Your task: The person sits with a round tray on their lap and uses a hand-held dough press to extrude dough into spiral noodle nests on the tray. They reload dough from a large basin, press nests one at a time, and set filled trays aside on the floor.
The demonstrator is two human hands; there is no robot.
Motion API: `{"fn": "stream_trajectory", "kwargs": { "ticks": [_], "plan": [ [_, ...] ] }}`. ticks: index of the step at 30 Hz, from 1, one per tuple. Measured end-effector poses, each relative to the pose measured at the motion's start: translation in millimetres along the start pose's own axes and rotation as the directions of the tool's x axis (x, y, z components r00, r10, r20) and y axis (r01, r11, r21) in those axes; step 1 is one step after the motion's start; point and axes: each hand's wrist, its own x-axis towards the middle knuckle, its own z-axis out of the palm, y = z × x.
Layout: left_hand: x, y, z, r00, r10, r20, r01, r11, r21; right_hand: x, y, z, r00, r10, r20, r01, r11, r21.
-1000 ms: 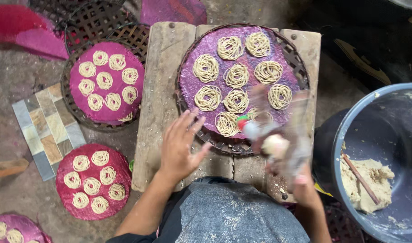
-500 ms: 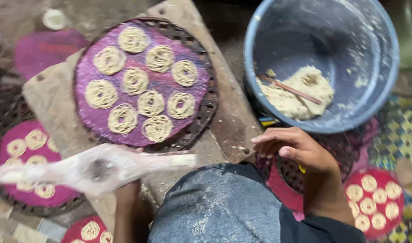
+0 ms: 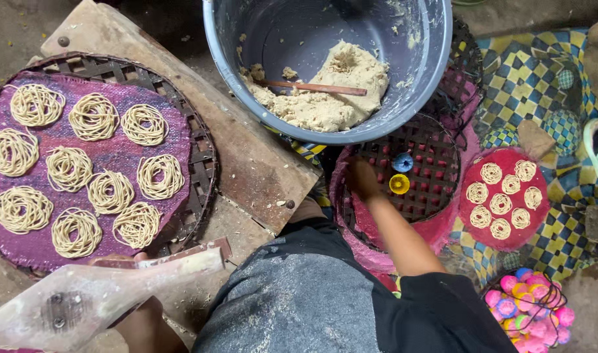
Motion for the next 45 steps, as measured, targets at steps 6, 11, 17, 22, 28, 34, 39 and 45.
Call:
{"fn": "stream_trajectory", "kwargs": {
  "ticks": [6,11,17,22,28,34,39,45],
  "plan": [
    [-0.7,0.1,6.1,1.000,0.017,-0.014,-0.017,1.000,0.014,24.9,-34.8,32.4,0.963,-0.073,0.259,0.188,0.871,-0.454],
    [-11.1,0.8,-5.3,0.997,-0.050,-0.067,0.049,0.999,-0.023,30.9,-17.9,-9.9,0.934,-0.103,0.342,0.241,0.889,-0.390],
    [-7.1,-4.0,-22.8,0.980,0.010,-0.198,0.017,0.991,0.136,-3.4,-19.9,-115.4,0.986,-0.091,0.139,0.059,0.975,0.214],
    [3.8,-18.8,-45.6,0.972,0.096,-0.216,-0.072,0.990,0.118,-17.4,-76.1,-199.1,0.983,-0.174,0.063,0.108,0.814,0.571],
    [-4.1,-47.1,-72.1,0.951,0.101,-0.294,-0.055,0.986,0.160,25.0,-226.1,-227.7,0.840,-0.293,-0.457,0.532,0.612,0.586],
    [-32.9,-78.1,-104.8,0.901,0.057,-0.430,0.029,0.981,0.193,122.7,-410.6,-217.8,0.544,-0.672,-0.502,0.838,0.457,0.296],
    [-52.3,-99.2,-129.5,0.829,0.029,-0.558,0.108,0.972,0.209,172.2,-545.1,-153.4,0.394,-0.838,-0.377,0.918,0.340,0.203],
    [-54.5,-111.5,-145.3,0.777,0.011,-0.629,0.151,0.967,0.203,133.8,-632.5,-38.7,0.242,-0.970,-0.029,0.958,0.234,0.166]
  ]
}}
